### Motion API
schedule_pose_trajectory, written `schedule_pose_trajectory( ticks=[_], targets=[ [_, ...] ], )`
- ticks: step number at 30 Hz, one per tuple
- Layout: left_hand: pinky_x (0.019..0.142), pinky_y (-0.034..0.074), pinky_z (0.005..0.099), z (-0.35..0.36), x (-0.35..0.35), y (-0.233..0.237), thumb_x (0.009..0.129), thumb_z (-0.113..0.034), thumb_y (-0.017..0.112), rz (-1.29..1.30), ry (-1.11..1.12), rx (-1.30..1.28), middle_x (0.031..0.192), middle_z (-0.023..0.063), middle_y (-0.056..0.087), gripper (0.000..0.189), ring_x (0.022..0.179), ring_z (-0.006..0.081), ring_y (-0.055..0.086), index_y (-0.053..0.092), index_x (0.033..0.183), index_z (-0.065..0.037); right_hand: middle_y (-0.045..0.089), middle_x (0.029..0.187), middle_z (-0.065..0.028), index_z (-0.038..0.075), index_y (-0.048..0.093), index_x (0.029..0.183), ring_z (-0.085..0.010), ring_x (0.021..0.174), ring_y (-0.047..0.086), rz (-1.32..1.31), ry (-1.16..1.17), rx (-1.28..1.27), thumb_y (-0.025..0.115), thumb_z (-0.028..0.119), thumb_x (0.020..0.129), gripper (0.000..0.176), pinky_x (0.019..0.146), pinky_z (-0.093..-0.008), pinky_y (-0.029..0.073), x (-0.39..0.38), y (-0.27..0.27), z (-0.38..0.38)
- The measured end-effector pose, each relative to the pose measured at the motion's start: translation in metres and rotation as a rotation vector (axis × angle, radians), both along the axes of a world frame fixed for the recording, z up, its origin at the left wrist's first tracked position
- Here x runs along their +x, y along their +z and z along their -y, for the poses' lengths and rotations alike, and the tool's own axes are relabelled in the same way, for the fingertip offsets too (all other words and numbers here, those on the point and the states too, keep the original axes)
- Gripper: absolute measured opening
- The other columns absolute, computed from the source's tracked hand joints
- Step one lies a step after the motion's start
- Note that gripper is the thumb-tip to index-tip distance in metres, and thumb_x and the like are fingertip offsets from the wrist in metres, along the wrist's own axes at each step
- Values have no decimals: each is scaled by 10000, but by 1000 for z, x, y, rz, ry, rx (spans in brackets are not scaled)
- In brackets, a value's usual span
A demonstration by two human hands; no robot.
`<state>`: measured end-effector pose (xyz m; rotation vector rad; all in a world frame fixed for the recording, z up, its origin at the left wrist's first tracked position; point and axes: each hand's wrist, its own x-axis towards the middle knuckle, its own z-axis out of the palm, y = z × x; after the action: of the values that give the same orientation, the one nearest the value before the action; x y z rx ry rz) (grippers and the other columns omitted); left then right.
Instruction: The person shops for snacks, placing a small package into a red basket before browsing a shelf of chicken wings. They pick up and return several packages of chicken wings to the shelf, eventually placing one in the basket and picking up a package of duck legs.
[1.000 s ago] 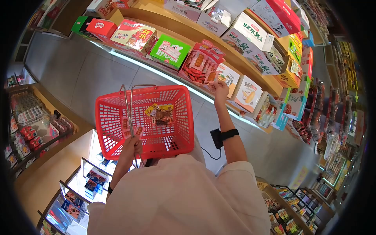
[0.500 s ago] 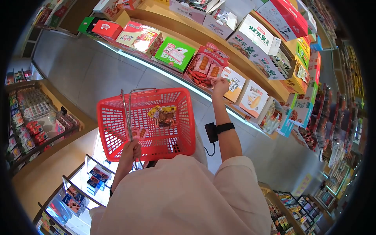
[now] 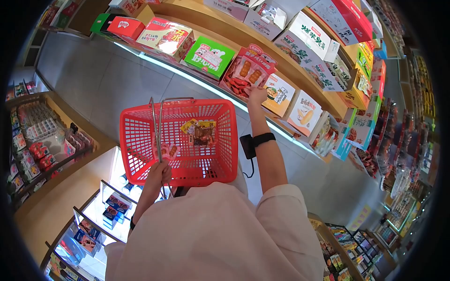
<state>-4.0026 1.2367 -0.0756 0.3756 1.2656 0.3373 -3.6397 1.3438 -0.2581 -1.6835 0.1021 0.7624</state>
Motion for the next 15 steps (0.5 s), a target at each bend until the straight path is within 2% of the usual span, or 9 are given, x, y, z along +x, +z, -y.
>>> schedule_pose_trajectory(
  ticks=[3, 6, 8, 10, 12, 15],
  targets=[
    [406, 195, 220, 0, 0, -1, 890, -194, 407, 46, -10, -6, 503, -52, 256, 290, 419, 46, 228, 320, 628, -106, 575, 819, -205, -106, 486, 824, -275, 673, 615, 94, -58, 23, 466, -82, 760, 71, 613, -327, 556, -13, 2, 8],
    [396, 183, 211, -1, 1, 1, 894, -197, 395, 104, -42, -13, 497, -59, 253, 293, 412, 41, 220, 317, 625, -111, 582, 811, -168, -57, 499, 859, -223, 678, 604, -103, 131, 81, 464, -1, 808, 83, 627, -316, 526, -26, 35, 29],
    [394, 189, 220, -2, 8, 2, 895, -203, 392, 170, -78, 0, 505, -55, 261, 293, 417, 45, 222, 323, 626, -110, 579, 759, -121, -15, 489, 901, -197, 680, 599, -264, 385, 153, 483, 103, 830, 138, 610, -275, 491, -53, 65, 41],
    [400, 208, 226, -1, 14, 4, 896, -214, 394, 198, -108, 6, 516, -49, 278, 290, 430, 48, 241, 340, 632, -106, 590, 766, -105, 11, 520, 876, -178, 717, 601, -324, 693, 80, 517, 167, 830, 163, 623, -267, 482, -99, 102, 47],
    [416, 240, 229, -1, 19, 13, 895, -230, 399, 192, -154, 4, 529, -40, 304, 284, 451, 51, 277, 368, 644, -100, 608, 784, -91, 28, 549, 888, -162, 699, 591, -558, 941, 29, 520, 188, 841, 170, 668, -257, 477, -141, 108, 54],
    [470, 306, 264, -9, 19, 37, 889, -262, 413, 150, -275, -28, 565, -2, 361, 291, 513, 87, 362, 426, 698, -42, 606, 762, -80, 31, 550, 886, -154, 675, 596, -842, 1202, -137, 521, 190, 839, 168, 647, -254, 481, -199, 105, 37]
  ],
)
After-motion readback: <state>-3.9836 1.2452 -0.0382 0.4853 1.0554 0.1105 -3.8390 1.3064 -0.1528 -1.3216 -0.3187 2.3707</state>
